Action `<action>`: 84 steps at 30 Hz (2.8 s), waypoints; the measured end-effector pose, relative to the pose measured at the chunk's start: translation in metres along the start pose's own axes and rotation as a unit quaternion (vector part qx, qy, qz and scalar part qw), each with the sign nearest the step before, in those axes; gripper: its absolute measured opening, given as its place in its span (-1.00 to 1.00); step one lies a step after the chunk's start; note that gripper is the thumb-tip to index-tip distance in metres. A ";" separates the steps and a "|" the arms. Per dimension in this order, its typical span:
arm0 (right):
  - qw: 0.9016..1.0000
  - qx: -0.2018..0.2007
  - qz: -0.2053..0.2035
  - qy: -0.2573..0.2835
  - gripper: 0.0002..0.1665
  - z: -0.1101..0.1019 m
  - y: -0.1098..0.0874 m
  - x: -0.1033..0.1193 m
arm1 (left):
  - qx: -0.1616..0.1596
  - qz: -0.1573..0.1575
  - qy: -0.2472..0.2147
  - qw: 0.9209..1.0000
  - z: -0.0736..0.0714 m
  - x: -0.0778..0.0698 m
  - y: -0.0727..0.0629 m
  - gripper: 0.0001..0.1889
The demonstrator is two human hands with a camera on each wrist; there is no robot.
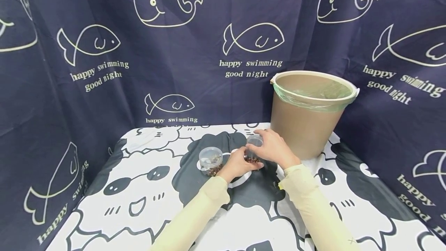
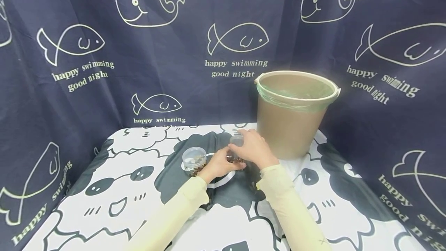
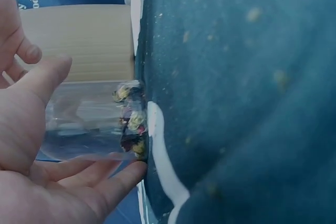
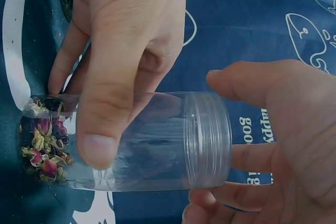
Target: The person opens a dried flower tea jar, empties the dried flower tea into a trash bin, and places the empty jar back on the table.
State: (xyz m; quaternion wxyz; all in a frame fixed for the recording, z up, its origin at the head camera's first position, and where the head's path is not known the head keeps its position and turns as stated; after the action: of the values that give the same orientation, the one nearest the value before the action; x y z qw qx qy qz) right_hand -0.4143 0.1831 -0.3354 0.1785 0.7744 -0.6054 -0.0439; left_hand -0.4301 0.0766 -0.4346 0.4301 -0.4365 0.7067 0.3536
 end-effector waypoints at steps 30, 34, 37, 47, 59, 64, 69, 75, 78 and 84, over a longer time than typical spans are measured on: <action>0.995 0.017 0.047 0.083 -0.39 -0.013 0.003 -0.025 | -0.032 0.043 0.006 0.999 -0.029 -0.025 -0.003 -0.31; 0.993 0.026 0.061 0.098 -0.39 -0.010 0.004 -0.031 | -0.041 0.058 0.010 0.997 -0.034 -0.031 -0.002 -0.31; 0.990 0.035 0.068 0.116 -0.37 -0.009 0.004 -0.033 | -0.047 0.065 0.028 0.996 -0.038 -0.034 -0.002 -0.31; 0.971 0.065 0.092 0.213 -0.36 -0.010 -0.001 -0.033 | -0.059 0.096 0.056 0.992 -0.051 -0.051 -0.003 -0.32; 0.959 0.063 0.114 0.253 -0.34 -0.002 0.001 -0.031 | -0.044 0.109 0.087 0.989 -0.061 -0.055 -0.004 -0.35; 0.952 0.061 0.119 0.275 -0.39 0.001 0.002 -0.028 | -0.034 0.109 0.099 0.989 -0.063 -0.057 -0.005 -0.35; 0.950 0.054 0.120 0.285 -0.42 0.002 0.003 -0.027 | -0.030 0.109 0.112 0.987 -0.065 -0.059 -0.006 -0.30; 0.946 0.050 0.124 0.297 -0.42 0.001 0.003 -0.026 | -0.034 0.120 0.126 0.984 -0.065 -0.060 -0.008 -0.21; 0.944 0.049 0.127 0.301 -0.42 0.000 0.002 -0.025 | -0.037 0.121 0.131 0.983 -0.066 -0.061 -0.010 -0.20; 0.936 0.050 0.128 0.325 -0.44 -0.004 0.001 -0.020 | -0.042 0.125 0.146 0.980 -0.065 -0.063 -0.012 -0.19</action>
State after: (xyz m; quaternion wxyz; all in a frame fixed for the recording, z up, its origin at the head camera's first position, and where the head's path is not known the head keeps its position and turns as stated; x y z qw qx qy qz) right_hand -0.4196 0.2031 -0.3349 0.3303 0.6704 -0.6099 0.2637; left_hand -0.4232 0.0355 -0.3537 0.2560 -0.4093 0.7954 0.3665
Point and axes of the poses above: each hand's wrist, its own y-axis towards the middle knuckle, its own z-axis out of the palm, x = y × z, the point moved 10 cm from there along y, towards the middle knuckle, and after that the axes turned 14 degrees about -y, right-handed, at the moved point
